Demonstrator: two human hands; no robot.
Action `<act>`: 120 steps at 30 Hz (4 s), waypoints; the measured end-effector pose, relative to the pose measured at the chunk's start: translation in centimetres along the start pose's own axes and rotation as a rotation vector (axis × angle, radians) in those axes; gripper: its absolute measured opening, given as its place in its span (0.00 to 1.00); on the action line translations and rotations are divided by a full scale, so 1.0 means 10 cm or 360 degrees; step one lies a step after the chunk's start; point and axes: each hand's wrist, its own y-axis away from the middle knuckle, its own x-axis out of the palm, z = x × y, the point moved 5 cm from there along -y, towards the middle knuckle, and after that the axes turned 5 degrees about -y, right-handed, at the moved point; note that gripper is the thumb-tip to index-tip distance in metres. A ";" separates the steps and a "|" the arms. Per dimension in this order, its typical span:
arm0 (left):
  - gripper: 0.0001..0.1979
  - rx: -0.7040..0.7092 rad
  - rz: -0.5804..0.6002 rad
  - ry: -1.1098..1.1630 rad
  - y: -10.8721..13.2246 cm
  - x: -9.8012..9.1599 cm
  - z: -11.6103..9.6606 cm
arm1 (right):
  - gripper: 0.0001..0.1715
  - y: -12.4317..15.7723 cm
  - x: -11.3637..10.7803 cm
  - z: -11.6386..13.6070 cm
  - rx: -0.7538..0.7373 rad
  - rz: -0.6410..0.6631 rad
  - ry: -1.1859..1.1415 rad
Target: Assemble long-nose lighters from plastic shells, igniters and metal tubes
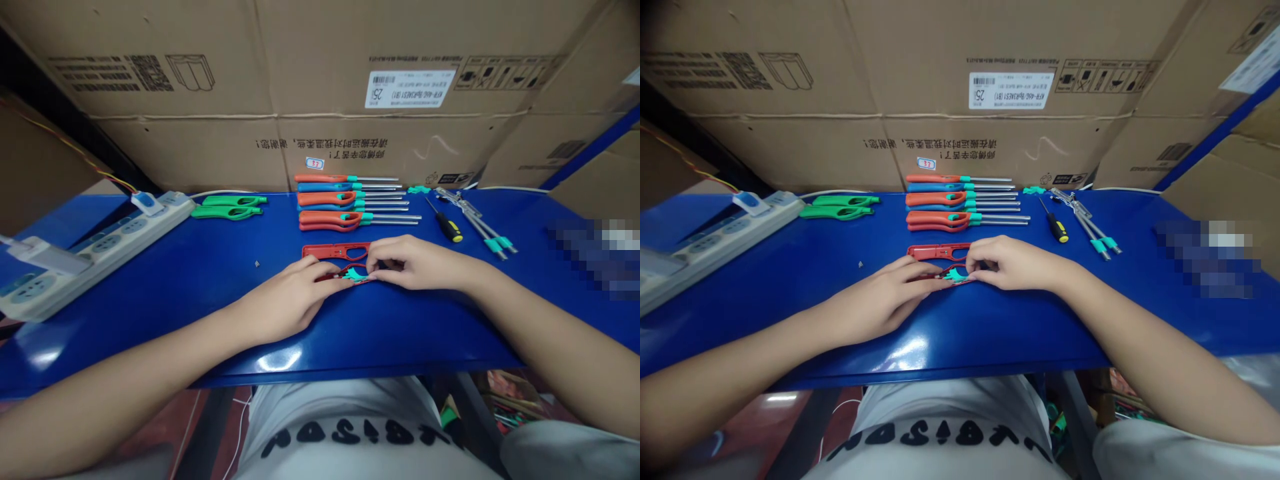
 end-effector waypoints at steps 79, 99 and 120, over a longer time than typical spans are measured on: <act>0.31 0.0158 0.0062 -0.0201 -0.03 0.03 0.07 | 0.22 0.05 -0.04 -0.26 0.0654 0.0116 -0.0147; 0.16 -0.0009 -0.0562 -0.0001 -0.03 -0.18 0.24 | 0.09 0.00 -0.16 -0.16 0.0099 -0.0481 0.0453; 0.15 0.0035 -0.0350 0.0087 -0.06 -0.09 0.28 | 0.25 -0.02 0.03 -0.05 0.0022 -0.0156 0.0253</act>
